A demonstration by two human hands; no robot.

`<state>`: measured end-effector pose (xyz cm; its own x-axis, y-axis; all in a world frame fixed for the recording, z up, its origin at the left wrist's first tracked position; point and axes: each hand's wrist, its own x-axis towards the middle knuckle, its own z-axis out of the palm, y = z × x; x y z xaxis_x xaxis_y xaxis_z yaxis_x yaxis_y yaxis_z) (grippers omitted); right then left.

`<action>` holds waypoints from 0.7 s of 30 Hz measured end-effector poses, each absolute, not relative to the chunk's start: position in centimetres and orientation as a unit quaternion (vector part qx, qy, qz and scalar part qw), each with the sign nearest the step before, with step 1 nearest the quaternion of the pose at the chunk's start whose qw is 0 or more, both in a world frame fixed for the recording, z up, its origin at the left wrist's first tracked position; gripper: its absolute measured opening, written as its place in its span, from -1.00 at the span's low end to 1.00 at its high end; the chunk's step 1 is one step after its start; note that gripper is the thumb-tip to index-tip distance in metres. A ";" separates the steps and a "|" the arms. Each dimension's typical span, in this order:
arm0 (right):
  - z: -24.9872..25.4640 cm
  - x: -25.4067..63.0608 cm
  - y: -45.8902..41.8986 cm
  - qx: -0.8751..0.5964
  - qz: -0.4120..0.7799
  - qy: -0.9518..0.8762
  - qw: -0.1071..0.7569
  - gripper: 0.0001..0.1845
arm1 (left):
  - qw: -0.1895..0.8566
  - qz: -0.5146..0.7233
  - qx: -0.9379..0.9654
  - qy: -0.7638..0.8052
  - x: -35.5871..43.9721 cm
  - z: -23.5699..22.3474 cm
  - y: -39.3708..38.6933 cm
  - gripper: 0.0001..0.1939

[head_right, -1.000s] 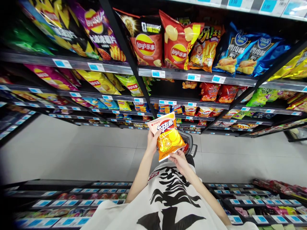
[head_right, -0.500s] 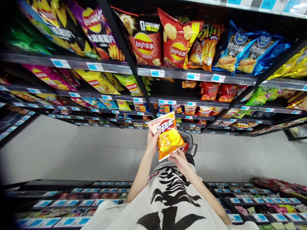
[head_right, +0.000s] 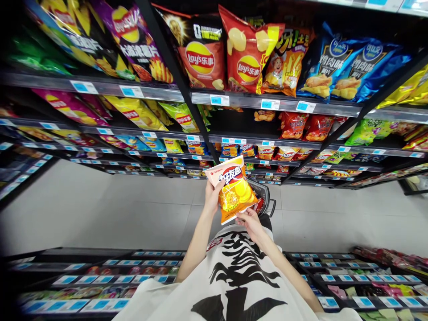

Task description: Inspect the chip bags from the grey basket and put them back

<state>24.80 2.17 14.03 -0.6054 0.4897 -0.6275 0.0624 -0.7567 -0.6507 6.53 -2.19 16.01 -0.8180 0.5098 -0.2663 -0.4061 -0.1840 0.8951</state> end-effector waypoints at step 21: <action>15.4 24.2 2.4 -0.316 0.892 -0.258 0.196 -0.48 | 0.347 0.773 0.055 0.529 7.1 16.4 -1.8 -0.32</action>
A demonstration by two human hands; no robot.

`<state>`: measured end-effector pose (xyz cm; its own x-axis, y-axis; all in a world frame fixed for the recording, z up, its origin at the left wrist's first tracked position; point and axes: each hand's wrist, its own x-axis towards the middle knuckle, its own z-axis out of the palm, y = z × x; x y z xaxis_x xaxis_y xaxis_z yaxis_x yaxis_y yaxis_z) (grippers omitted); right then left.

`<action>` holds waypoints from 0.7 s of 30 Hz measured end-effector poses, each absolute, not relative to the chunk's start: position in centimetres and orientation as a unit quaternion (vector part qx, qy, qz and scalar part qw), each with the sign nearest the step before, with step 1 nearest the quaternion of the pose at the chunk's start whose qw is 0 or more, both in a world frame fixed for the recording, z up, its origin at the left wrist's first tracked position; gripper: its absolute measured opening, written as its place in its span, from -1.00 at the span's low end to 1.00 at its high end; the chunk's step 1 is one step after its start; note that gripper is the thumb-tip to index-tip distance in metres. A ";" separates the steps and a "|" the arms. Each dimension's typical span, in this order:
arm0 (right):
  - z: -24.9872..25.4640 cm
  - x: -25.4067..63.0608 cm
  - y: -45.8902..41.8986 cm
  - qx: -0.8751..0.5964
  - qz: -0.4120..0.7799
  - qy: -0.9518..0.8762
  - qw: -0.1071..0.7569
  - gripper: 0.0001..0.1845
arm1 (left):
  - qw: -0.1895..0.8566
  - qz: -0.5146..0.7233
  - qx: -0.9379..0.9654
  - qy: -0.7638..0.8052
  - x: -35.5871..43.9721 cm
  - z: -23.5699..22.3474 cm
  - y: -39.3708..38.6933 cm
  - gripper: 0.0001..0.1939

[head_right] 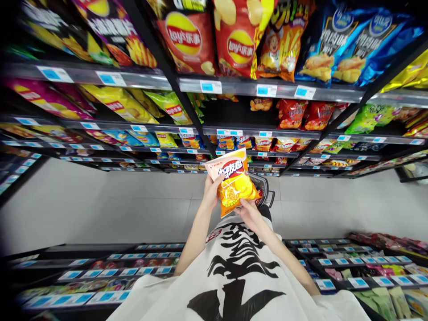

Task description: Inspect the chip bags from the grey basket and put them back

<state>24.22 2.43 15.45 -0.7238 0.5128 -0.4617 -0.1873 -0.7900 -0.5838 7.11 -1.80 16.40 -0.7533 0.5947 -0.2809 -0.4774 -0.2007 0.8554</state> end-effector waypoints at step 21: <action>14.8 23.6 4.6 -0.370 0.859 -0.264 0.235 -0.40 | 0.388 0.719 0.057 0.574 5.9 15.4 0.2 -0.27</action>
